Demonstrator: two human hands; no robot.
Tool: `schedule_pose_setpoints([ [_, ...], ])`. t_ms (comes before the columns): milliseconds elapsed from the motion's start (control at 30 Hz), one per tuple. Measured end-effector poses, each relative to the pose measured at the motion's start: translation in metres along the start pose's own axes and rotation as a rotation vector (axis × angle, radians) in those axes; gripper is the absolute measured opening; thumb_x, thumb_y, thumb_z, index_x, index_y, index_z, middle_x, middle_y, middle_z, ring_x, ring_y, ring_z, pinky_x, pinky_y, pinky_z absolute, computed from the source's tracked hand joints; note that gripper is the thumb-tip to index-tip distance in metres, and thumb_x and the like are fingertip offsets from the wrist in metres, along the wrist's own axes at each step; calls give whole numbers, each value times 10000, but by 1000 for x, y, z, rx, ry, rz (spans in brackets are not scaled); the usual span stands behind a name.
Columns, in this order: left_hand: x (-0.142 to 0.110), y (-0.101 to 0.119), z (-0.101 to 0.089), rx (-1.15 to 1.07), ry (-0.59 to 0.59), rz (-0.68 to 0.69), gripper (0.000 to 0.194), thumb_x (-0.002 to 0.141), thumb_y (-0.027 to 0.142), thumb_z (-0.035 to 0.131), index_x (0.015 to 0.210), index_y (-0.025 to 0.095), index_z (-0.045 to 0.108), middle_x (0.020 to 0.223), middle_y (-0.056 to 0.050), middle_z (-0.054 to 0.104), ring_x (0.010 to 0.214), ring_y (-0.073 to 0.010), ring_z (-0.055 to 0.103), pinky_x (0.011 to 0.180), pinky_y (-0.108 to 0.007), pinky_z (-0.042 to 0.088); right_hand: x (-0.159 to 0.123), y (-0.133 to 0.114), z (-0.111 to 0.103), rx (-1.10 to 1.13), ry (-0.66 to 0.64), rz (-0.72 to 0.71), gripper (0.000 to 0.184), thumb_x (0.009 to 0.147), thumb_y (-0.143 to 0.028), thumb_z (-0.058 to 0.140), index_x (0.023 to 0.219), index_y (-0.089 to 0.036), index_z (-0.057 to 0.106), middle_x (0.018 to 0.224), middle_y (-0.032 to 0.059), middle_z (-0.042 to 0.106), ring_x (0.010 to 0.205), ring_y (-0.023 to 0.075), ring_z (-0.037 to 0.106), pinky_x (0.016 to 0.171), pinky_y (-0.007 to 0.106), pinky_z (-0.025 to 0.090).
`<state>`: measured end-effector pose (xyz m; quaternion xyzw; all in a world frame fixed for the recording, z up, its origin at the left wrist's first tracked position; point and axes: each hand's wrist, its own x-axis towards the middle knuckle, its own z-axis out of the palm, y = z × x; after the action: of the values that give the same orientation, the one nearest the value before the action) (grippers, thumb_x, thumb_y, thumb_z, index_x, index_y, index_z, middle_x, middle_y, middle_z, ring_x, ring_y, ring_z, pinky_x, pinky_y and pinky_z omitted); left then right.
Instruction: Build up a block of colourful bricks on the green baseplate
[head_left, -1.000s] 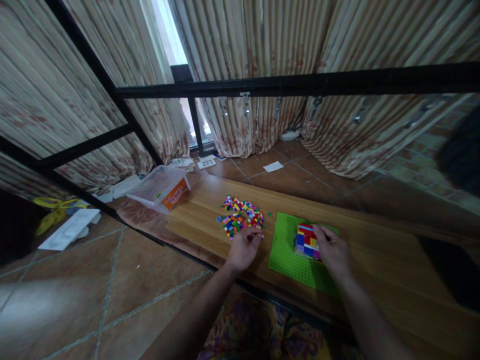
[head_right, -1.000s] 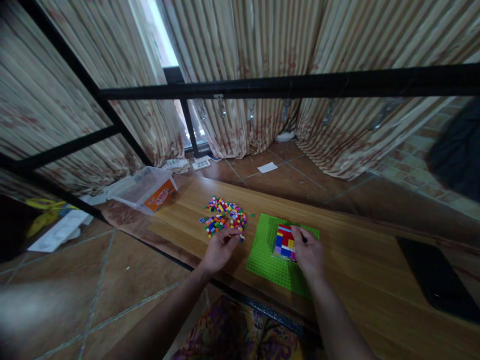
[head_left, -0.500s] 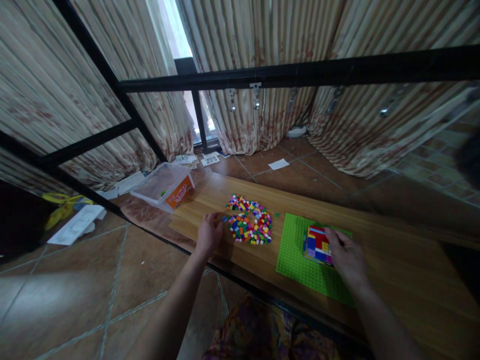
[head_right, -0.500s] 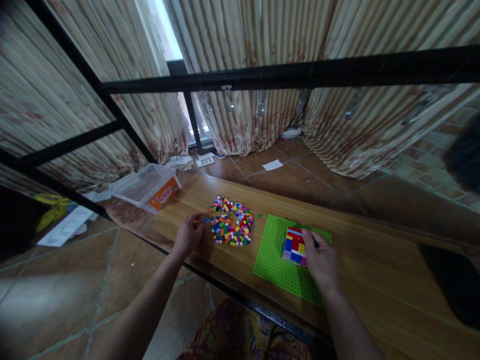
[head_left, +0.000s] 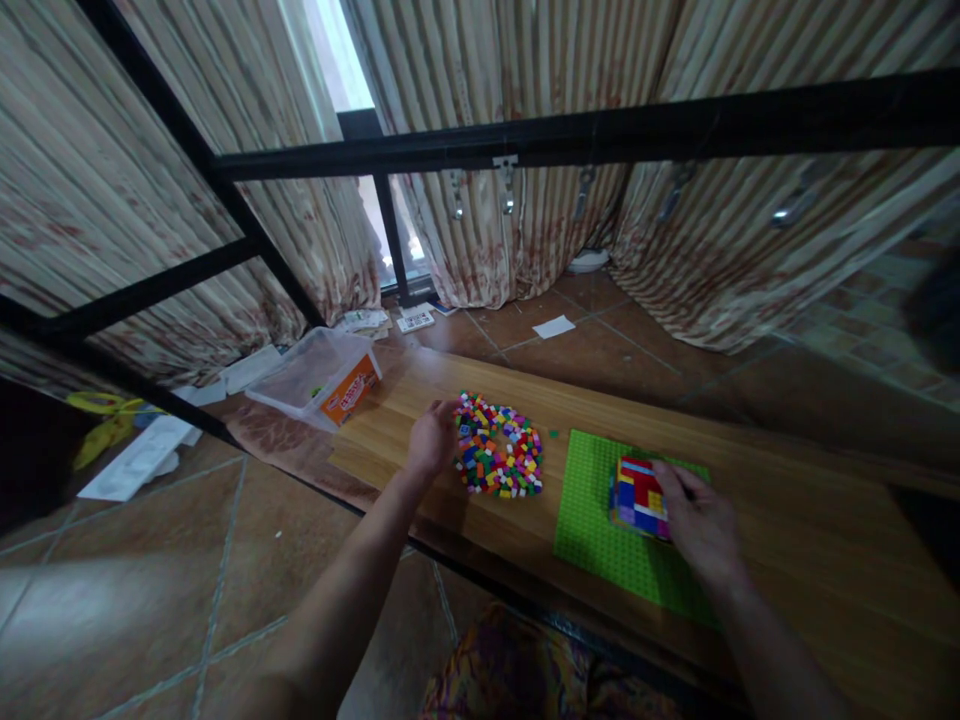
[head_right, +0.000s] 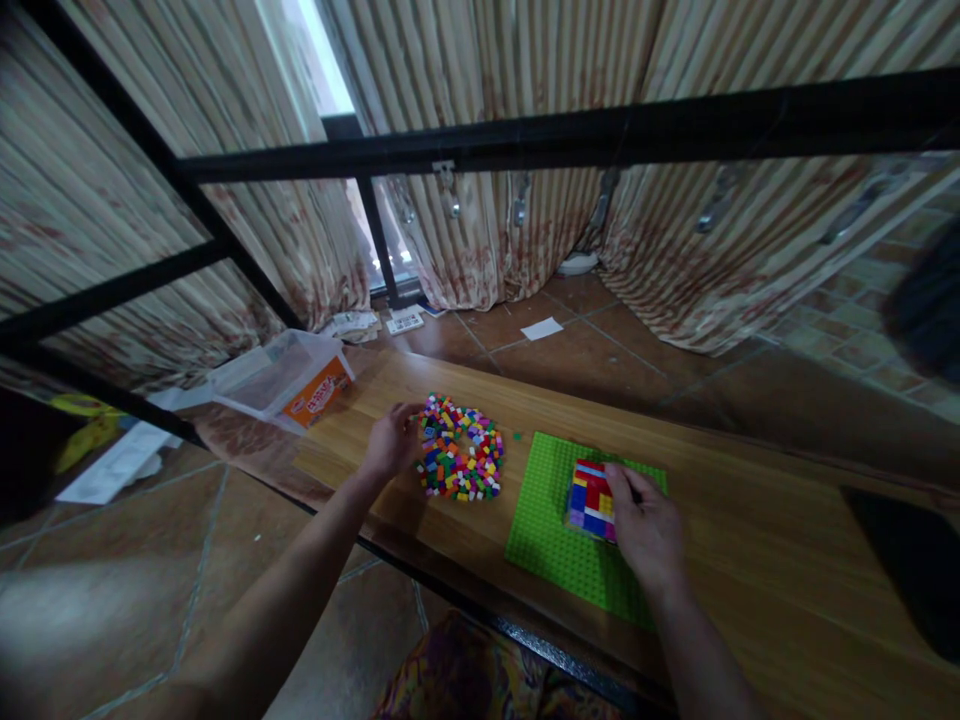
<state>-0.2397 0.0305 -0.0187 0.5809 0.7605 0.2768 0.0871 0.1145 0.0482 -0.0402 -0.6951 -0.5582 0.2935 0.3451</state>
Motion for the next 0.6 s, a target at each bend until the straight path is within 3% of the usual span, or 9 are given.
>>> schedule_pose_setpoints([
  [167, 35, -7, -5, 206, -212, 276, 380, 813, 94, 442, 1069, 234, 685, 1221, -80, 547, 1075, -202, 564, 964, -304, 441, 0, -1, 0, 27, 3, -4, 547, 774, -655, 493, 956, -198, 735, 915, 77, 721, 777, 240, 656, 696, 339, 495],
  [333, 49, -11, -9, 245, -269, 360, 319, 839, 117, 430, 1025, 215, 670, 1204, -85, 550, 1090, -208, 543, 992, -327, 434, 0, 0, 2, 45, -2, -8, 545, 773, -660, 492, 940, -200, 734, 934, 74, 722, 785, 237, 658, 708, 337, 498],
  [500, 25, 2, -22, 88, -169, 377, 247, 870, 156, 426, 1033, 188, 608, 1187, -100, 568, 1062, -201, 561, 957, -334, 451, 2, -1, -4, 6, -25, -30, 548, 799, -652, 465, 968, -199, 722, 957, 90, 711, 853, 266, 652, 774, 387, 500],
  [600, -10, 18, -30, -99, -198, 245, 219, 869, 179, 445, 1036, 212, 583, 999, -62, 640, 912, -175, 612, 855, -303, 491, -13, -23, -8, -109, 99, -237, 515, 808, -617, 482, 1025, -206, 703, 1074, 121, 667, 1028, 308, 592, 916, 460, 442],
])
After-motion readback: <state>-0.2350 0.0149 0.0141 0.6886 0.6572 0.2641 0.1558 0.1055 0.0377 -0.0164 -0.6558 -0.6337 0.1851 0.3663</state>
